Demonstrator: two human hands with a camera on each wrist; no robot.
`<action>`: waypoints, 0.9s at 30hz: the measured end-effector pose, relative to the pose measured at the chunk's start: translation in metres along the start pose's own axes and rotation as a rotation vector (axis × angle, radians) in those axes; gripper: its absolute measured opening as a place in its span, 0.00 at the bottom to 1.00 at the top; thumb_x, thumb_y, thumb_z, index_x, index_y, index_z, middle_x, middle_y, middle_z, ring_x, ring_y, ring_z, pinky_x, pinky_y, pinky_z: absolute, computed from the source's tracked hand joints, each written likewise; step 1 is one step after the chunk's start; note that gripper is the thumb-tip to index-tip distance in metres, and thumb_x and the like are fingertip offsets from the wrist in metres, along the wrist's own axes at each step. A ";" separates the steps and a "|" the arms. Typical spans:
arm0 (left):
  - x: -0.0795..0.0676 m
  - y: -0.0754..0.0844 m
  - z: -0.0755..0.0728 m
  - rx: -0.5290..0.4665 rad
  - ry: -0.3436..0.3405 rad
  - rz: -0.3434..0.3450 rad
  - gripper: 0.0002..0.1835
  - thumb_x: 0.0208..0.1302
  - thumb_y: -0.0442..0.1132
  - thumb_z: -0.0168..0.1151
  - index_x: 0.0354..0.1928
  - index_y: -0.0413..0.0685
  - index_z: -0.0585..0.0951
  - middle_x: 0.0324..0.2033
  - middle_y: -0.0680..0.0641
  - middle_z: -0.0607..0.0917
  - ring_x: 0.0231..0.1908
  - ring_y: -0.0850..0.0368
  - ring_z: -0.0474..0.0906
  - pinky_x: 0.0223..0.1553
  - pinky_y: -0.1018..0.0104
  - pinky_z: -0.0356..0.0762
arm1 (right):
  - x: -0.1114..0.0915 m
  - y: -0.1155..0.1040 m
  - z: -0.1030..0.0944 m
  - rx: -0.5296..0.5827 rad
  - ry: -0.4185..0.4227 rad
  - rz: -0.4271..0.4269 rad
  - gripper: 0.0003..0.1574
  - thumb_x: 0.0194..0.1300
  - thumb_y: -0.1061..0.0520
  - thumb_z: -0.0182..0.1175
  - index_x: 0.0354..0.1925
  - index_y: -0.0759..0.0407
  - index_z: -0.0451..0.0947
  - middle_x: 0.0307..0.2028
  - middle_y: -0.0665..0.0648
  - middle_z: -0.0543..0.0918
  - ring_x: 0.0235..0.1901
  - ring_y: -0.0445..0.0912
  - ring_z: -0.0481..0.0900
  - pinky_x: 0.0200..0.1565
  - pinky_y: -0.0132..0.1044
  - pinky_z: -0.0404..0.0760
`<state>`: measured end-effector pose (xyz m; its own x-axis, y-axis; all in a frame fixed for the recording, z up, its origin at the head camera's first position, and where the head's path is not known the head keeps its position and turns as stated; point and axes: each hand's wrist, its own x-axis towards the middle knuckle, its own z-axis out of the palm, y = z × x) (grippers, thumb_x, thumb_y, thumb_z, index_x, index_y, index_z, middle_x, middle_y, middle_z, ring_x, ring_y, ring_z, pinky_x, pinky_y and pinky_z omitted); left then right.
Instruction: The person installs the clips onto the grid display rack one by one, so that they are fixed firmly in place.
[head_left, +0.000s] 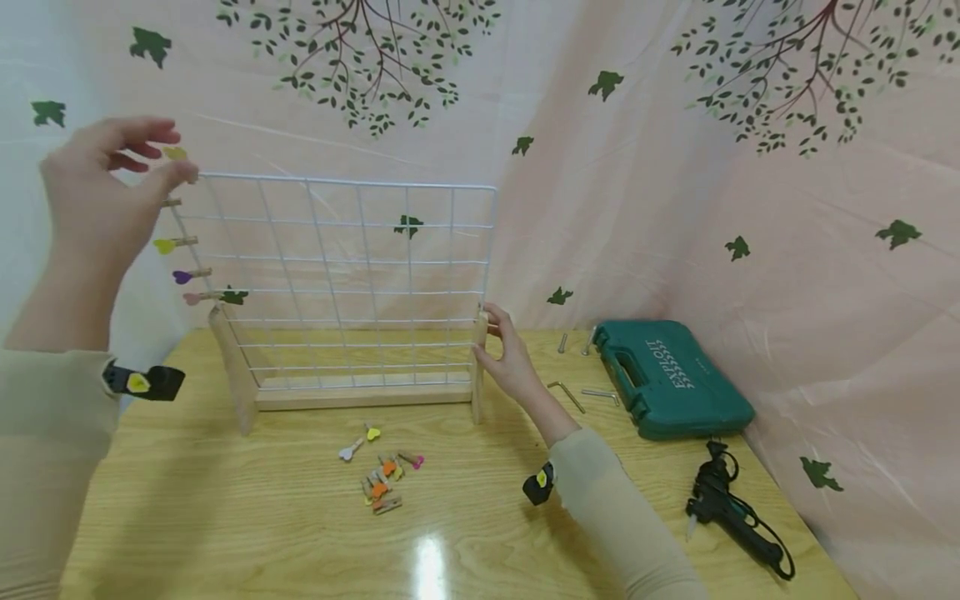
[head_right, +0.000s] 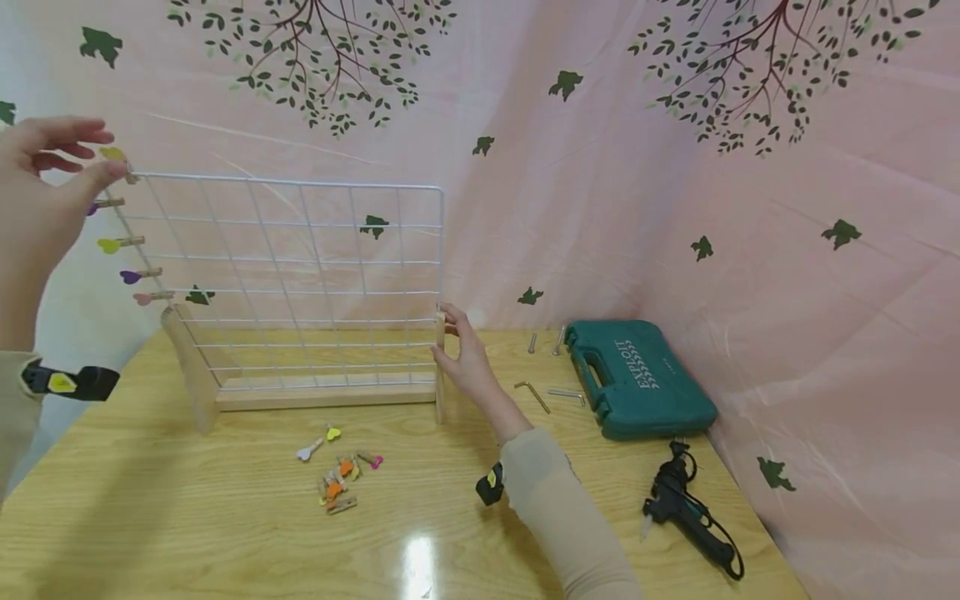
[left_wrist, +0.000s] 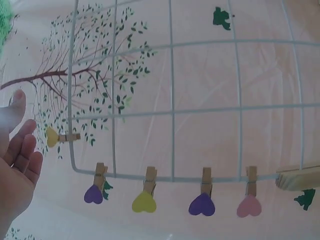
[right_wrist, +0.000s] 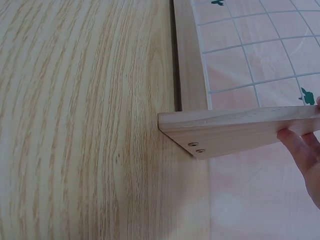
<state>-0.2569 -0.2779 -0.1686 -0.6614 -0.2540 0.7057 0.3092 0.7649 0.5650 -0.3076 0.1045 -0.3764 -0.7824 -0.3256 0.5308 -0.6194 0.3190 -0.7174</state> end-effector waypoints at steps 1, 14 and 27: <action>-0.006 0.001 0.003 -0.007 -0.002 0.035 0.20 0.56 0.49 0.59 0.53 0.61 0.74 0.47 0.63 0.78 0.39 0.79 0.64 0.45 0.81 0.61 | 0.000 0.000 0.000 0.003 -0.001 0.000 0.38 0.58 0.68 0.55 0.63 0.58 0.51 0.54 0.66 0.66 0.53 0.60 0.67 0.46 0.51 0.74; -0.114 -0.023 0.076 -0.051 -0.326 0.251 0.26 0.49 0.41 0.66 0.53 0.48 0.74 0.44 0.46 0.80 0.42 0.56 0.71 0.41 0.69 0.65 | -0.001 0.000 0.000 -0.006 0.002 0.002 0.38 0.58 0.68 0.55 0.63 0.58 0.50 0.53 0.66 0.66 0.53 0.59 0.67 0.45 0.49 0.75; -0.217 -0.087 0.143 -0.053 -0.750 0.119 0.24 0.45 0.45 0.69 0.46 0.46 0.78 0.40 0.49 0.81 0.40 0.52 0.74 0.40 0.54 0.73 | -0.001 -0.003 0.001 -0.024 0.004 0.031 0.39 0.58 0.68 0.55 0.63 0.56 0.51 0.55 0.65 0.66 0.54 0.59 0.68 0.47 0.47 0.74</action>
<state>-0.2375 -0.2046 -0.4317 -0.9031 0.3133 0.2938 0.4271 0.7277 0.5367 -0.3050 0.1031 -0.3747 -0.8012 -0.3115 0.5109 -0.5966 0.3500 -0.7222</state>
